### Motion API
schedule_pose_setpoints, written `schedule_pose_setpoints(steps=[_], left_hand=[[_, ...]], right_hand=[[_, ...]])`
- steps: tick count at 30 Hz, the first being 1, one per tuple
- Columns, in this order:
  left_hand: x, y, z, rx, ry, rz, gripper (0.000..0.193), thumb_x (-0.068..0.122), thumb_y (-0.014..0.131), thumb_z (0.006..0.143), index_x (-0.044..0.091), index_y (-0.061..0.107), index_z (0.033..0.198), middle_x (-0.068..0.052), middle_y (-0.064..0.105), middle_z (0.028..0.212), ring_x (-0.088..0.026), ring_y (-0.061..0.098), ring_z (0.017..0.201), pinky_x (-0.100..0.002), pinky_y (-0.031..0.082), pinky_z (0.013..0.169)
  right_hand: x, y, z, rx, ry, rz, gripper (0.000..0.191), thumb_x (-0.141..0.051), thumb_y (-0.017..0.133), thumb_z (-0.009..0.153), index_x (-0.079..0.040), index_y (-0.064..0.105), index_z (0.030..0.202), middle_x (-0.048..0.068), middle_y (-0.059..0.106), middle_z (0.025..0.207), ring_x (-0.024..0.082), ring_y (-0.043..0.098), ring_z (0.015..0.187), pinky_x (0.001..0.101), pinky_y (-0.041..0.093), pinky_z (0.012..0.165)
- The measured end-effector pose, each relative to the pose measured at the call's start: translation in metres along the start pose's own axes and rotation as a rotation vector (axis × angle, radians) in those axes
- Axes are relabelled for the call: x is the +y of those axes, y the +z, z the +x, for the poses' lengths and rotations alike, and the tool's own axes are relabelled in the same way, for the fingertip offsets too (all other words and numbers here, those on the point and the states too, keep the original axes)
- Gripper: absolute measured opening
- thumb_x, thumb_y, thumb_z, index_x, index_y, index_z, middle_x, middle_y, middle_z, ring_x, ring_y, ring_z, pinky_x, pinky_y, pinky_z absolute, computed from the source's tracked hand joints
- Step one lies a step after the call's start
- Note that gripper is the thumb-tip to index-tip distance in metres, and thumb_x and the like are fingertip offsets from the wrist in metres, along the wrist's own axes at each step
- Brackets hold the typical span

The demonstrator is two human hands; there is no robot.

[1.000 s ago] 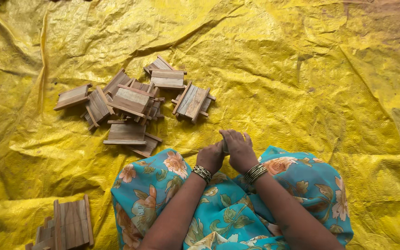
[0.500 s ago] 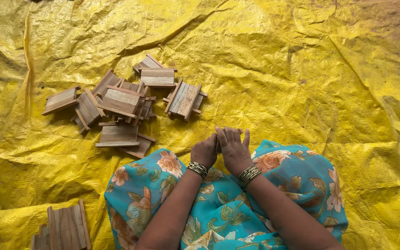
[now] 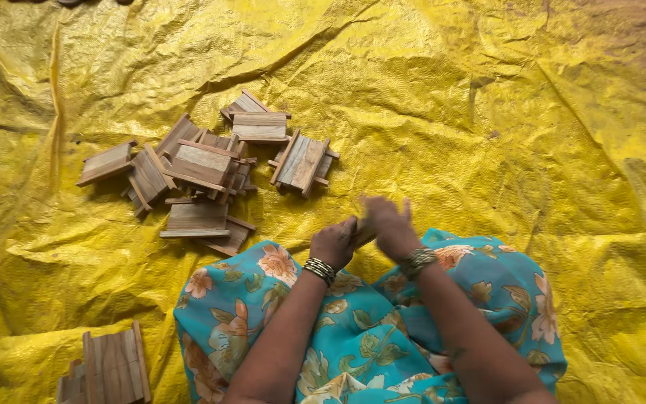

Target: The person sits on a yellow tarp and sands small wooden box-shaped parts, rubbing a sanding block over their surfaces by hand. Sanded pieces are placed onto a growing pile of finished wooden parts beside them, and new pieces are picked up one at a time to sand.

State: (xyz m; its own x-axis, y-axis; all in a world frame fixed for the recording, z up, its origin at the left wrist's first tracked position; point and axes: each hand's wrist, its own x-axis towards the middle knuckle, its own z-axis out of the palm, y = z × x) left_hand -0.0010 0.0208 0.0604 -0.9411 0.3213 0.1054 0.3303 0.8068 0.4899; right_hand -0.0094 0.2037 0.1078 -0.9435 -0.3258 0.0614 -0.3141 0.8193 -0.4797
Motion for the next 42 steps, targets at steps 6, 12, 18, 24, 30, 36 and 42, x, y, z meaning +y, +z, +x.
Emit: schedule_pose_setpoints(steps=[6,12,18,24,30,36,42], left_hand=[[-0.004,-0.003,0.004,-0.033,-0.033,0.007,0.037,0.02,0.068,0.088,0.019,0.056,0.122,-0.012,0.073,0.093,-0.038,0.072,0.084,-0.053,0.056,0.069],[-0.016,-0.016,0.009,0.065,0.046,-0.017,0.05,0.011,0.068,0.078,0.019,0.058,0.126,-0.016,0.071,0.112,-0.039,0.068,0.101,-0.052,0.056,0.081],[-0.04,-0.013,0.01,0.303,0.06,-0.419,0.066,-0.01,0.051,0.075,0.016,0.061,0.136,-0.019,0.067,0.137,-0.035,0.063,0.124,-0.043,0.051,0.103],[-0.036,-0.013,0.007,0.098,-0.11,-0.9,0.063,-0.008,0.05,0.083,0.017,0.059,0.141,-0.013,0.068,0.134,-0.026,0.066,0.125,-0.034,0.055,0.099],[-0.036,-0.032,0.004,0.068,0.08,-0.435,0.041,0.005,0.075,0.081,0.014,0.064,0.12,-0.014,0.071,0.117,-0.033,0.067,0.107,-0.038,0.056,0.084],[-0.045,-0.009,0.007,0.112,-0.156,-0.373,0.032,0.013,0.078,0.085,0.013,0.061,0.112,-0.014,0.071,0.083,-0.033,0.072,0.075,-0.041,0.057,0.067],[-0.033,0.027,0.008,0.359,-0.16,-0.371,0.03,0.013,0.076,0.083,0.013,0.06,0.109,-0.013,0.071,0.078,-0.034,0.072,0.073,-0.044,0.056,0.064]], right_hand=[[0.049,-0.022,-0.003,0.237,-0.039,0.69,0.071,0.001,0.062,0.087,-0.002,0.038,0.153,0.016,0.055,0.143,0.028,0.055,0.134,0.0369,0.045,0.112],[0.034,-0.019,-0.014,-0.078,0.113,0.604,0.058,-0.013,0.076,0.087,-0.007,0.057,0.142,0.01,0.071,0.125,0.019,0.068,0.117,0.0338,0.055,0.101],[0.033,0.003,-0.019,-0.326,0.203,1.189,0.052,-0.005,0.055,0.093,-0.009,0.056,0.145,0.01,0.07,0.131,0.018,0.068,0.118,0.0346,0.057,0.097],[0.027,0.025,-0.013,-0.212,0.288,1.331,0.041,-0.005,0.052,0.097,-0.009,0.052,0.138,0.009,0.067,0.129,0.021,0.067,0.116,0.037,0.061,0.093],[0.036,0.024,-0.008,0.081,0.434,1.546,0.039,-0.006,0.051,0.098,-0.002,0.054,0.137,0.017,0.068,0.127,0.03,0.071,0.11,0.0413,0.065,0.088],[0.068,-0.009,0.0,0.342,0.463,1.954,0.038,-0.015,0.056,0.099,0.001,0.054,0.134,0.02,0.069,0.122,0.03,0.073,0.107,0.0427,0.066,0.083],[0.048,-0.01,0.001,0.51,0.251,1.294,0.032,0.0,0.059,0.097,-0.001,0.066,0.128,0.015,0.071,0.124,0.032,0.071,0.112,0.0437,0.063,0.093]])
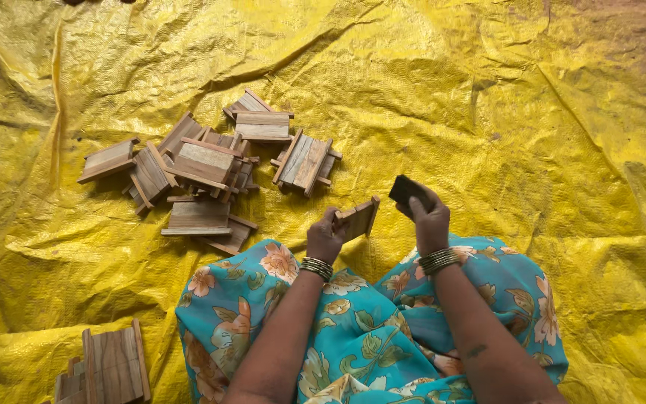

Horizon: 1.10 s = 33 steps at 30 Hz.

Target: The person sits on a yellow tarp and sands small wooden box-shaped parts, rubbing a sanding block over their surfaces by hand. Sanded pieces are placed onto a growing pile of finished wooden parts beside them, and new pieces are picked up one at a time to sand.

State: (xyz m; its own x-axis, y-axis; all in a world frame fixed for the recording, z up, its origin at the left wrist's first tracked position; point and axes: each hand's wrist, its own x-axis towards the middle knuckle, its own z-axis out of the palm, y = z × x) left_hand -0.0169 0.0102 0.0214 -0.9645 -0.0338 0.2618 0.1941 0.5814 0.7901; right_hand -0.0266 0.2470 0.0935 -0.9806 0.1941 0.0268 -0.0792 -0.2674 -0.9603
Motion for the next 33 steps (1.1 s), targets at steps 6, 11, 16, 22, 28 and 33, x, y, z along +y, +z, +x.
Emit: schedule_pose_setpoints(steps=[6,11,16,22,28,33], left_hand=[[-0.001,0.011,-0.008,-0.014,-0.081,0.06,0.033,0.019,0.077,0.084,0.009,0.061,0.111,-0.015,0.072,0.078,-0.037,0.071,0.073,-0.047,0.056,0.065],[0.0,0.014,-0.02,-0.004,-0.086,0.07,0.025,0.016,0.074,0.085,0.009,0.067,0.108,-0.016,0.073,0.081,-0.038,0.073,0.077,-0.048,0.057,0.069],[0.011,0.012,-0.023,0.013,-0.051,-0.012,0.027,0.018,0.076,0.084,0.008,0.066,0.107,-0.017,0.072,0.082,-0.039,0.072,0.078,-0.047,0.058,0.067],[0.022,0.008,-0.027,0.038,-0.072,0.027,0.014,0.021,0.071,0.09,0.011,0.066,0.098,-0.018,0.071,0.08,-0.04,0.07,0.078,-0.05,0.056,0.066],[0.018,0.016,-0.027,0.008,0.02,0.11,0.02,0.024,0.071,0.089,0.008,0.064,0.099,-0.02,0.07,0.08,-0.043,0.069,0.077,-0.053,0.055,0.066],[0.008,0.016,-0.026,0.032,-0.009,0.083,0.017,0.025,0.069,0.091,0.011,0.069,0.1,-0.02,0.07,0.078,-0.042,0.07,0.075,-0.052,0.056,0.065]], right_hand=[[-0.007,0.041,-0.031,-0.194,-0.815,-1.116,0.031,-0.006,0.068,0.089,-0.013,0.075,0.119,0.008,0.07,0.128,0.029,0.064,0.117,0.0404,0.05,0.104],[-0.006,0.063,-0.051,-0.374,-0.909,-1.225,0.04,-0.001,0.063,0.084,-0.014,0.073,0.121,0.006,0.065,0.132,0.025,0.062,0.122,0.0427,0.048,0.111],[-0.009,0.066,-0.05,-0.436,-0.775,-1.311,0.041,-0.006,0.068,0.079,-0.01,0.073,0.12,0.005,0.064,0.115,0.029,0.055,0.1,0.0456,0.049,0.098],[-0.011,0.067,-0.055,-0.376,-0.654,-1.154,0.041,-0.002,0.066,0.073,-0.014,0.077,0.111,0.008,0.06,0.11,0.031,0.055,0.1,0.0422,0.052,0.087],[-0.015,0.068,-0.055,-0.358,-0.785,-1.215,0.036,-0.004,0.068,0.077,-0.01,0.074,0.112,0.011,0.058,0.112,0.037,0.055,0.112,0.0444,0.054,0.091],[-0.014,0.076,-0.066,-0.343,-0.576,-1.221,0.034,-0.003,0.065,0.08,-0.015,0.076,0.109,0.008,0.059,0.106,0.03,0.061,0.11,0.0432,0.057,0.082]])
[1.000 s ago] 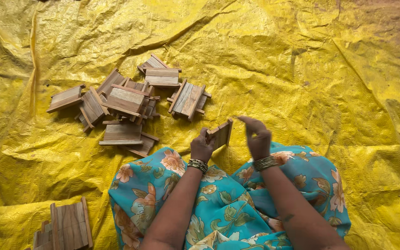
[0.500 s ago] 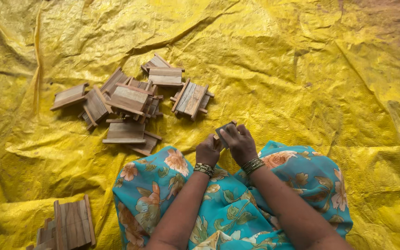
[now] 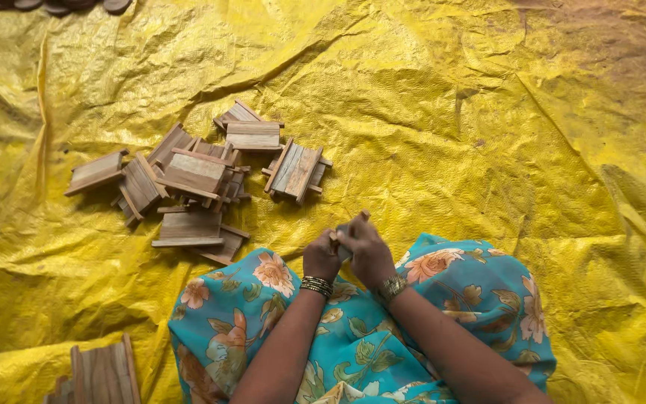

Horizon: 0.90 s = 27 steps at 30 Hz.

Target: The person sits on a yellow tarp and sands small wooden box-shaped parts, rubbing a sanding block over their surfaces by hand. Sanded pieces are placed onto a growing pile of finished wooden parts beside them, and new pieces are picked up one at a time to sand.

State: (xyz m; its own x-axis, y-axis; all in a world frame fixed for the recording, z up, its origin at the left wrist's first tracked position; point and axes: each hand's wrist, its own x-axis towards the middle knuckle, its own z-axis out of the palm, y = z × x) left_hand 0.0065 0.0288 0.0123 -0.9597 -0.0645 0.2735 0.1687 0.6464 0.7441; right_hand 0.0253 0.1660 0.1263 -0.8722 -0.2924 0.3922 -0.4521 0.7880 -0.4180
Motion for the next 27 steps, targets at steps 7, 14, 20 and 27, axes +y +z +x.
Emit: schedule_pose_setpoints(steps=[7,14,20,27], left_hand=[[0.002,0.001,-0.005,-0.037,0.053,0.018,0.019,0.024,0.071,0.087,0.01,0.065,0.097,-0.02,0.069,0.077,-0.043,0.069,0.074,-0.053,0.054,0.063],[0.01,-0.003,-0.003,-0.043,0.112,0.069,0.009,0.02,0.069,0.092,0.013,0.064,0.093,-0.018,0.069,0.079,-0.041,0.069,0.076,-0.051,0.055,0.065],[0.014,-0.008,-0.006,-0.053,0.075,-0.045,0.019,0.025,0.074,0.085,0.012,0.063,0.095,-0.017,0.07,0.079,-0.04,0.069,0.076,-0.05,0.056,0.064],[0.012,-0.006,-0.002,-0.066,0.07,0.051,0.02,0.027,0.074,0.09,0.012,0.064,0.1,-0.018,0.07,0.081,-0.04,0.07,0.076,-0.05,0.056,0.066]], right_hand=[[0.012,0.007,0.0,0.012,0.018,-0.123,0.027,-0.005,0.065,0.082,-0.01,0.073,0.108,0.011,0.06,0.109,0.033,0.063,0.1,0.0436,0.058,0.07],[0.015,0.01,-0.004,0.074,-0.123,-0.197,0.038,-0.004,0.062,0.081,-0.008,0.068,0.118,0.024,0.056,0.134,0.037,0.061,0.106,0.0433,0.059,0.066],[0.012,0.003,-0.006,0.02,-0.059,-0.095,0.039,-0.006,0.062,0.076,-0.008,0.067,0.115,0.013,0.056,0.116,0.035,0.061,0.105,0.0462,0.059,0.068],[0.009,0.002,-0.004,0.025,-0.004,-0.199,0.033,-0.006,0.064,0.081,-0.01,0.068,0.114,0.013,0.057,0.116,0.034,0.061,0.102,0.0446,0.059,0.065]])
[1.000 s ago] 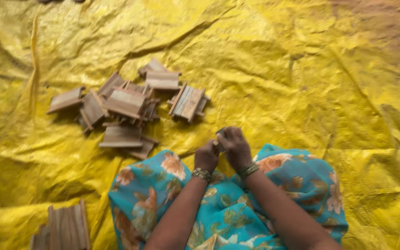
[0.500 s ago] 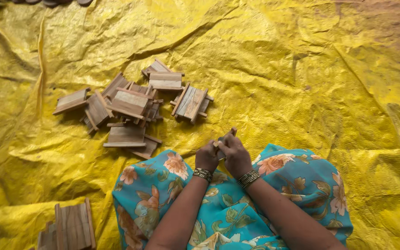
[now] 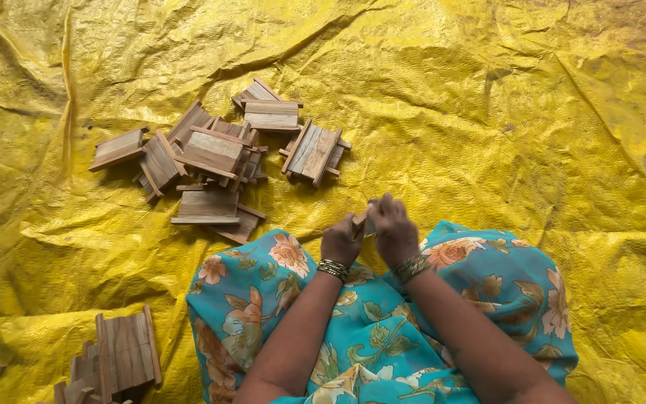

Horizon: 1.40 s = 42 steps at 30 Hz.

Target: The person sits on a yellow tarp and sands small wooden box-shaped parts, rubbing a sanding block over their surfaces by hand. Sanded pieces are placed onto a growing pile of finished wooden parts beside them, and new pieces are picked up one at a time to sand.

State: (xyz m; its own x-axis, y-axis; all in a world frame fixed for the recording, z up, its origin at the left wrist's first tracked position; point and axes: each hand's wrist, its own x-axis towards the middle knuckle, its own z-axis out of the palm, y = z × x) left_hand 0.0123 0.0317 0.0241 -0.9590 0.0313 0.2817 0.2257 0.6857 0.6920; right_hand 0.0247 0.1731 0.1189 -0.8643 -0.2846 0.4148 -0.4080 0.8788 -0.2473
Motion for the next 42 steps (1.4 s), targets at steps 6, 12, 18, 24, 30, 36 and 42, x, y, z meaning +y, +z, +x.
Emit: schedule_pose_setpoints(steps=[6,12,18,24,30,36,42], left_hand=[[-0.001,0.0,-0.002,0.054,0.032,-0.026,0.018,0.027,0.072,0.089,0.011,0.064,0.095,-0.016,0.071,0.08,-0.039,0.07,0.076,-0.049,0.056,0.065],[-0.002,-0.002,0.001,0.022,0.017,0.01,0.019,0.026,0.073,0.092,0.01,0.065,0.1,-0.017,0.071,0.08,-0.039,0.07,0.074,-0.049,0.056,0.065],[0.002,-0.003,0.0,0.033,0.064,-0.017,0.027,0.025,0.077,0.085,0.009,0.065,0.103,-0.018,0.071,0.08,-0.04,0.07,0.075,-0.05,0.056,0.063],[0.003,-0.005,0.002,-0.022,0.009,0.023,0.023,0.025,0.076,0.089,0.01,0.065,0.103,-0.017,0.072,0.079,-0.039,0.071,0.074,-0.05,0.056,0.064],[0.004,-0.004,0.004,0.003,-0.019,0.013,0.023,0.024,0.077,0.085,0.011,0.066,0.1,-0.016,0.073,0.08,-0.038,0.071,0.074,-0.049,0.057,0.064],[0.0,-0.002,0.004,0.034,-0.009,-0.013,0.02,0.026,0.076,0.089,0.012,0.067,0.099,-0.017,0.072,0.082,-0.038,0.071,0.076,-0.048,0.057,0.066],[-0.007,-0.001,0.004,0.008,-0.036,0.002,0.02,0.025,0.075,0.088,0.012,0.068,0.101,-0.017,0.073,0.083,-0.039,0.071,0.078,-0.049,0.057,0.067]], right_hand=[[0.001,-0.004,-0.002,-0.022,-0.026,0.065,0.034,-0.006,0.066,0.081,-0.013,0.072,0.113,0.007,0.057,0.107,0.03,0.061,0.099,0.0437,0.059,0.067],[-0.001,-0.011,0.003,-0.017,0.014,0.108,0.028,-0.007,0.064,0.085,-0.013,0.073,0.112,0.007,0.057,0.107,0.029,0.061,0.102,0.043,0.059,0.069],[0.014,-0.005,-0.001,-0.05,0.058,0.058,0.024,-0.005,0.07,0.081,-0.013,0.077,0.103,0.011,0.059,0.109,0.034,0.061,0.1,0.0455,0.057,0.067],[0.061,-0.005,0.007,0.247,0.312,0.678,0.027,0.003,0.068,0.089,-0.012,0.077,0.11,0.007,0.063,0.105,0.024,0.067,0.089,0.0365,0.057,0.074],[0.05,-0.016,0.003,0.284,0.309,0.988,0.035,0.005,0.062,0.094,-0.013,0.074,0.123,0.008,0.067,0.114,0.022,0.068,0.1,0.0302,0.061,0.081],[0.023,-0.004,0.002,0.201,-0.023,0.428,0.034,-0.002,0.071,0.087,-0.013,0.075,0.119,0.01,0.073,0.12,0.032,0.066,0.114,0.0384,0.055,0.099],[0.015,0.006,-0.008,0.114,-0.115,0.147,0.039,-0.001,0.065,0.08,-0.007,0.075,0.117,0.006,0.071,0.129,0.033,0.058,0.122,0.0427,0.053,0.104]])
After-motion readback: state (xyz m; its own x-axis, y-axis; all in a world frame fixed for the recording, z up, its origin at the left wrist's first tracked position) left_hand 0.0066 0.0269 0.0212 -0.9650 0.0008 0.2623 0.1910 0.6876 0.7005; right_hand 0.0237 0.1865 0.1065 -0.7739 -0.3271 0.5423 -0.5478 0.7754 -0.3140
